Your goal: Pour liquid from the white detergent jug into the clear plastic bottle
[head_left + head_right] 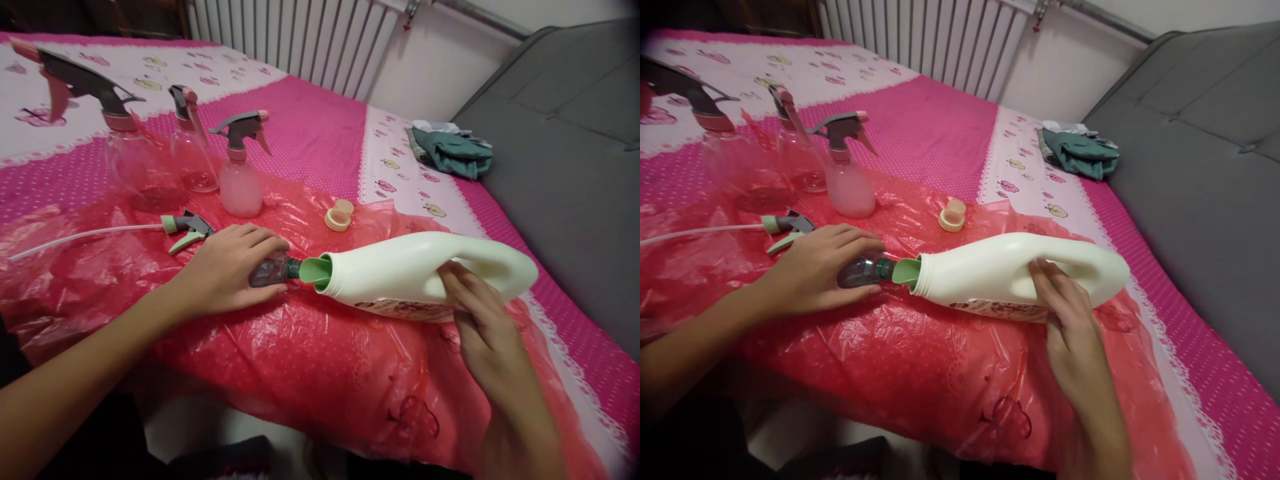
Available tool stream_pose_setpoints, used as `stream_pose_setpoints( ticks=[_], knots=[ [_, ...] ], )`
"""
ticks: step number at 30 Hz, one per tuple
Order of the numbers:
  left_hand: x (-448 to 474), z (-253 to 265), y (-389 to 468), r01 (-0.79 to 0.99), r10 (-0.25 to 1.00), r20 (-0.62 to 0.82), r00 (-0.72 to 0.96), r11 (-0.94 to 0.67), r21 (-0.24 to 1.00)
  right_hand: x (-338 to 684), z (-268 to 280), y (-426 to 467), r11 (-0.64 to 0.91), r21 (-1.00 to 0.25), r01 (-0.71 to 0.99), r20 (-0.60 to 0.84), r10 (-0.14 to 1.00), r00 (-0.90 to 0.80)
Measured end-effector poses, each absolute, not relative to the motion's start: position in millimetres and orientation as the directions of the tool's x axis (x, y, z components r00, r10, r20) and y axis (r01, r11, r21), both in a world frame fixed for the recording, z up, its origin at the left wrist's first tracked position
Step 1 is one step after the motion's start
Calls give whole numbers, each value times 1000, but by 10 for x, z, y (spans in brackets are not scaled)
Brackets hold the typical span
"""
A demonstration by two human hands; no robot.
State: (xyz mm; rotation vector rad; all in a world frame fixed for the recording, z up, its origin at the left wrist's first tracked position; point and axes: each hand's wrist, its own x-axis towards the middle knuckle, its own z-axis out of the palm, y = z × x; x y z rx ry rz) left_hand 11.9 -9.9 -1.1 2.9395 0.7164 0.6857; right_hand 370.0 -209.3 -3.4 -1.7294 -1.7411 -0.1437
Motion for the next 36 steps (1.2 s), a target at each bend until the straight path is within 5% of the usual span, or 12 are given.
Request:
stream_pose_setpoints(
  ticks=[9, 15, 36],
  knots=[
    [114, -8, -98, 400, 415, 436, 798, -907, 130, 3645, -22, -2104, -20, -284, 959, 503, 848, 166],
    [113, -5, -101, 397, 413, 433, 801, -908, 133, 3664, -52, -2113, -45, -345, 937, 478, 851, 217],
    [118, -10, -89, 391, 400, 448, 799, -913, 118, 3697, -40, -2117, 14, -317, 948, 549, 818, 171]
  ],
)
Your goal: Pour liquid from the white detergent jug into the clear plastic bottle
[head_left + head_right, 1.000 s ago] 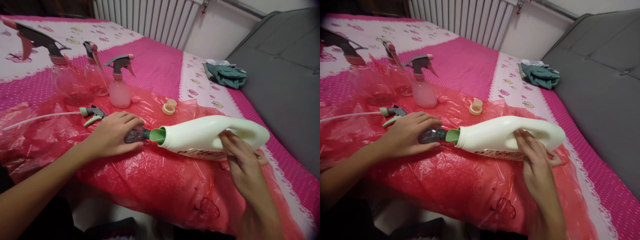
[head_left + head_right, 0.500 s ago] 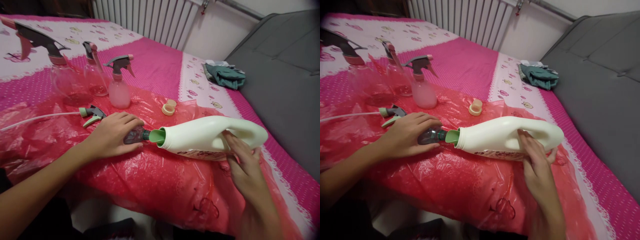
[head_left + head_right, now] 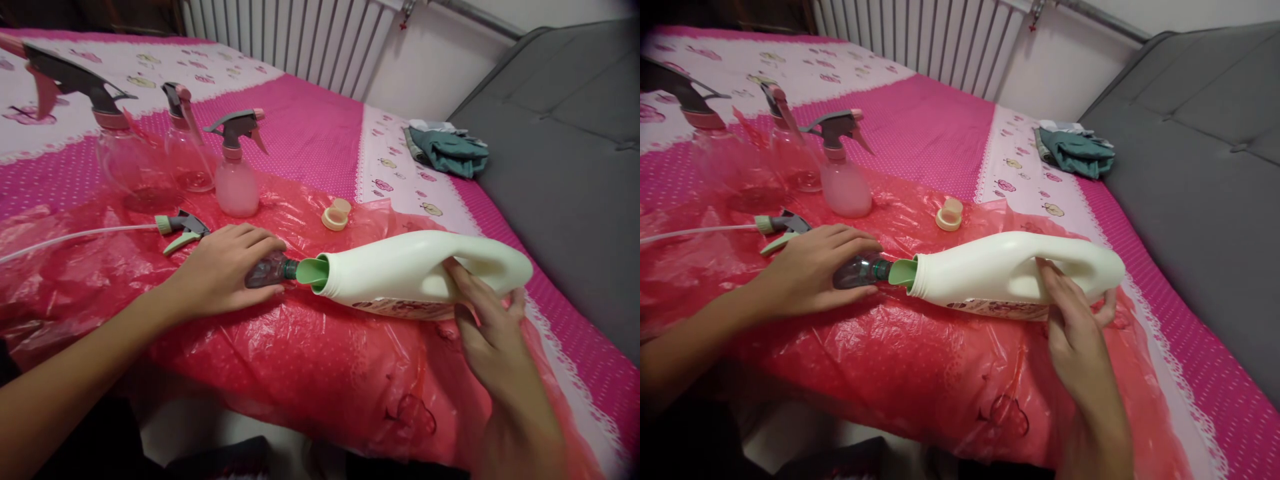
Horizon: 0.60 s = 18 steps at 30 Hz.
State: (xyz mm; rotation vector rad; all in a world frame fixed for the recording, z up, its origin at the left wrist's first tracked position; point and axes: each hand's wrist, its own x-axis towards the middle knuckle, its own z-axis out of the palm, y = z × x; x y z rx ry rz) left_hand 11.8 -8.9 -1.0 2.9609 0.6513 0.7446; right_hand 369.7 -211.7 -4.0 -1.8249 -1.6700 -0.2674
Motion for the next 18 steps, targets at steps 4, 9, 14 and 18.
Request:
stream_pose_setpoints(
  ticks=[4, 9, 14, 18],
  knots=[
    [117, -20, -85, 395, 406, 449, 796, -910, 124, 3690, -18, -2127, 6, -319, 948, 532, 828, 174],
    [117, -30, -86, 401, 427, 442, 789, -903, 157, 3690, 0, -2146, -9, -330, 944, 498, 848, 181],
    [114, -33, -84, 390, 410, 455, 791, -910, 141, 3707, -4, -2141, 12, -302, 953, 487, 862, 143],
    [111, -36, -88, 386, 396, 458, 796, -915, 119, 3707, -12, -2131, 1, -308, 951, 492, 856, 159]
  ],
)
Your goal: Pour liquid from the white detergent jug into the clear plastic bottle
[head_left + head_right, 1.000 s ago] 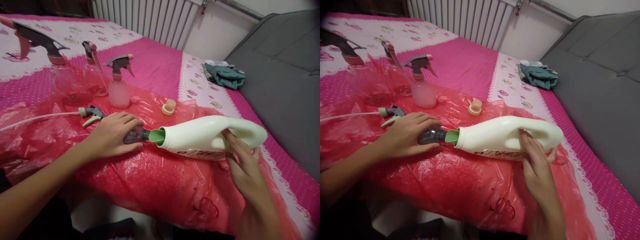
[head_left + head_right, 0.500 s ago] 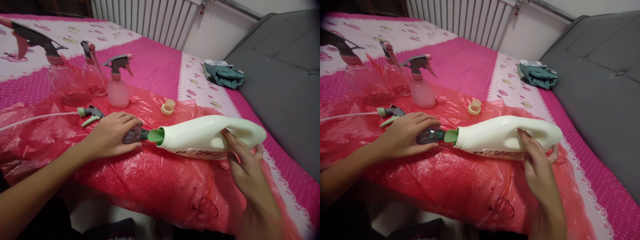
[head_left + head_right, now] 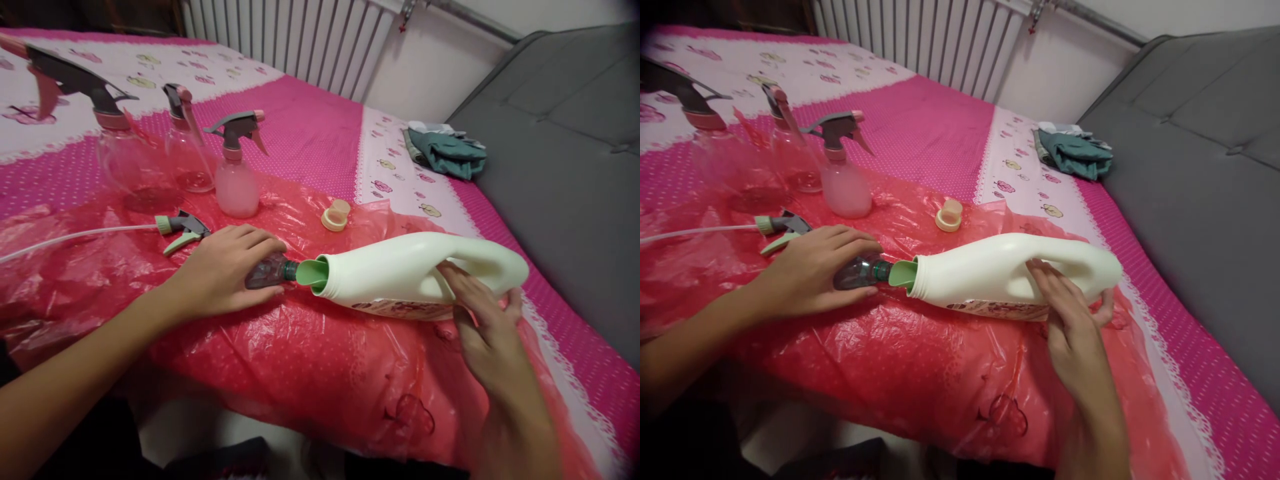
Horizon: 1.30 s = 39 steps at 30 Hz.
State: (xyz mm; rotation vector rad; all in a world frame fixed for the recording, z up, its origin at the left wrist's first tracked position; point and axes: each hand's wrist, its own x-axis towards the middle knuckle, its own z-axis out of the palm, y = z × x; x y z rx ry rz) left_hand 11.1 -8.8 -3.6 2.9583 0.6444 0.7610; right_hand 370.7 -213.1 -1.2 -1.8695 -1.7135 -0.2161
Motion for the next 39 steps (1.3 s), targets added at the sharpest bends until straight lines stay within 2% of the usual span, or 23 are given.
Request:
stream_pose_setpoints(
  ticks=[9, 23, 32, 39],
  knots=[
    [112, -32, -92, 403, 418, 442, 794, -906, 132, 3739, -57, -2150, 2, -382, 924, 483, 853, 197],
    [124, 1, -99, 410, 425, 431, 796, -902, 133, 3679, 12, -2171, -31, -413, 910, 460, 856, 238],
    [122, -6, -98, 399, 414, 441, 796, -907, 130, 3674, 1, -2136, -16, -377, 926, 486, 848, 212],
    [123, -1, -95, 401, 414, 429, 802, -907, 125, 3670, 14, -2143, -31, -415, 909, 470, 849, 244]
  ],
)
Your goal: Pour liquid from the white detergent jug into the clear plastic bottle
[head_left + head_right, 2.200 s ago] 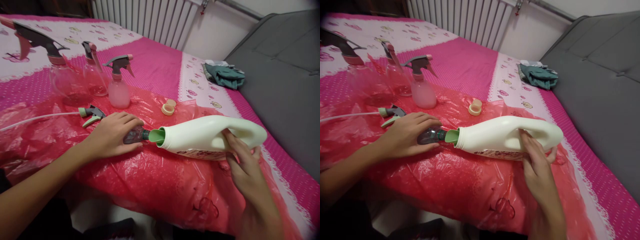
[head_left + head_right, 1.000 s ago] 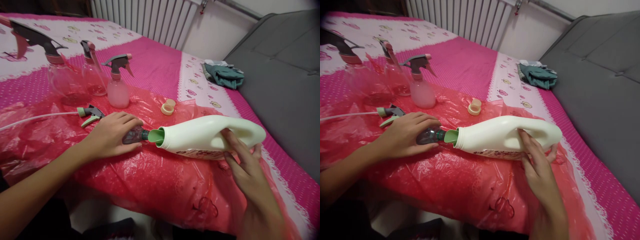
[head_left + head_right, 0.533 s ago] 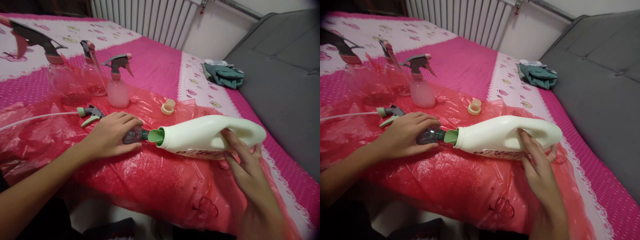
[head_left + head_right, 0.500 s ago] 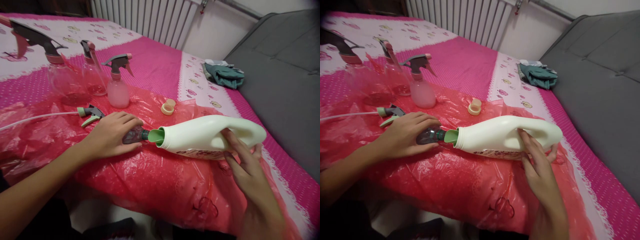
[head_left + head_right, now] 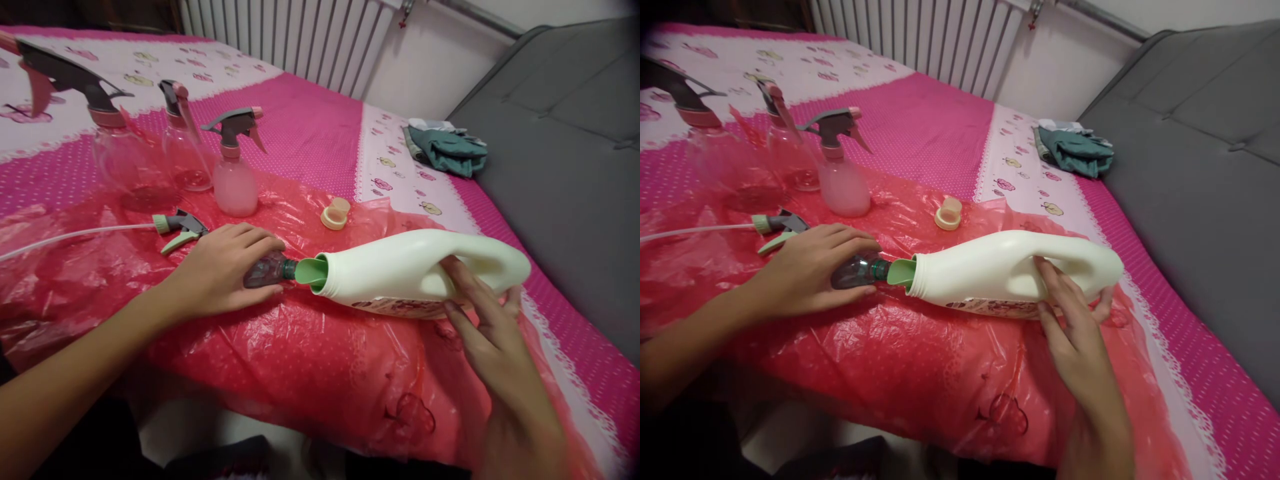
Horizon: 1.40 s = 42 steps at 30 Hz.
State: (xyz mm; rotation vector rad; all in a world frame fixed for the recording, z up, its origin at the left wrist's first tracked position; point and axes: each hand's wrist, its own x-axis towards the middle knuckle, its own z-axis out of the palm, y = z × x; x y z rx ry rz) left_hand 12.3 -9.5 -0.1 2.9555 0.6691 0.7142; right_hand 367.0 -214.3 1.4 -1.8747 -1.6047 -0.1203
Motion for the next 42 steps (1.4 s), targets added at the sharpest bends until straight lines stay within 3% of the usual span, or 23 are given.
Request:
stream_pose_setpoints(
  ticks=[22, 42],
  knots=[
    [127, 6, -100, 434, 464, 394, 793, -885, 168, 3673, -20, -2129, -18, -386, 922, 489, 844, 221],
    [124, -13, -93, 388, 393, 456, 798, -915, 108, 3675, -27, -2129, 23, -377, 926, 504, 844, 184]
  ],
)
